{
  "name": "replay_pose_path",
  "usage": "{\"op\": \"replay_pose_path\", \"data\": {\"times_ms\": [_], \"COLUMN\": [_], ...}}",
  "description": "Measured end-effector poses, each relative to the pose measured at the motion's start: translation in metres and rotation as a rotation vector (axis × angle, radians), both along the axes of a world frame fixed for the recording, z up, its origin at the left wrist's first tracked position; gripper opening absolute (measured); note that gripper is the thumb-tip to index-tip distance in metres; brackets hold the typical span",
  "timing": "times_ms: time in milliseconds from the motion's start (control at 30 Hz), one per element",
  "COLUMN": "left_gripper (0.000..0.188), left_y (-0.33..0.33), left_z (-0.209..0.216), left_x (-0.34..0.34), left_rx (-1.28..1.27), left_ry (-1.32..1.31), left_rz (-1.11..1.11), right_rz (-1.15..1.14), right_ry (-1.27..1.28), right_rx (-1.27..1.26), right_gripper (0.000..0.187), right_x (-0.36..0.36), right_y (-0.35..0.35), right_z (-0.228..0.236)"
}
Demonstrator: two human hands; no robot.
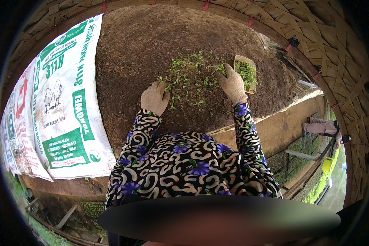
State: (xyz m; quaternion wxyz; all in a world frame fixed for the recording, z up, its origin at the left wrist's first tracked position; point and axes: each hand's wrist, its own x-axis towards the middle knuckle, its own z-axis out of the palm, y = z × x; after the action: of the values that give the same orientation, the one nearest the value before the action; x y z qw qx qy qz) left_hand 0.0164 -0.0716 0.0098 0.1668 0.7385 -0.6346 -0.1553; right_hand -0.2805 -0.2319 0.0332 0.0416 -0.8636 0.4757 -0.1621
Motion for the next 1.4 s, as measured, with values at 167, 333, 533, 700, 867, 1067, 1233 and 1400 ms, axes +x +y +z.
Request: {"op": "replay_pose_path", "data": {"times_ms": [167,333,533,700,867,1067,1233,1400], "left_gripper": [0.044,0.053,0.038,0.046,0.049,0.081,0.05,0.033], "left_y": [0.0,0.009,-0.012,-0.043,-0.072,-0.096,-0.107,-0.078], "left_z": [0.015,0.026,0.021,0.028,0.034,0.044,0.035,0.026], "left_x": [-0.001,-0.013,-0.014,-0.007,-0.003,-0.017,-0.016,0.019], "left_rx": [0.122,0.112,0.239,0.076,0.075,0.376,0.374,-0.048], "left_ry": [0.033,-0.119,-0.106,-0.046,-0.055,-0.195,-0.173,0.096], "left_rz": [-0.034,-0.194,-0.216,-0.078,-0.129,-0.195,-0.203,0.056], "right_rz": [-0.147,-0.123,-0.139,-0.019,-0.008,-0.11,0.028,0.099], "right_ry": [0.03,0.105,-0.206,0.055,-0.028,-0.228,-0.138,0.107], "right_rx": [0.431,0.437,0.344,0.35,0.327,0.259,0.348,0.328], "right_gripper": [0.052,0.053,0.052,0.047,0.044,0.046,0.044,0.045], "right_x": [0.017,0.034,0.046,0.077,0.082,0.057,0.073,0.08], "right_y": [0.027,0.034,0.024,0.019,0.005,-0.012,-0.004,-0.002], "right_z": [0.019,0.022,0.027,0.031,0.031,0.035,0.03,0.026]}}
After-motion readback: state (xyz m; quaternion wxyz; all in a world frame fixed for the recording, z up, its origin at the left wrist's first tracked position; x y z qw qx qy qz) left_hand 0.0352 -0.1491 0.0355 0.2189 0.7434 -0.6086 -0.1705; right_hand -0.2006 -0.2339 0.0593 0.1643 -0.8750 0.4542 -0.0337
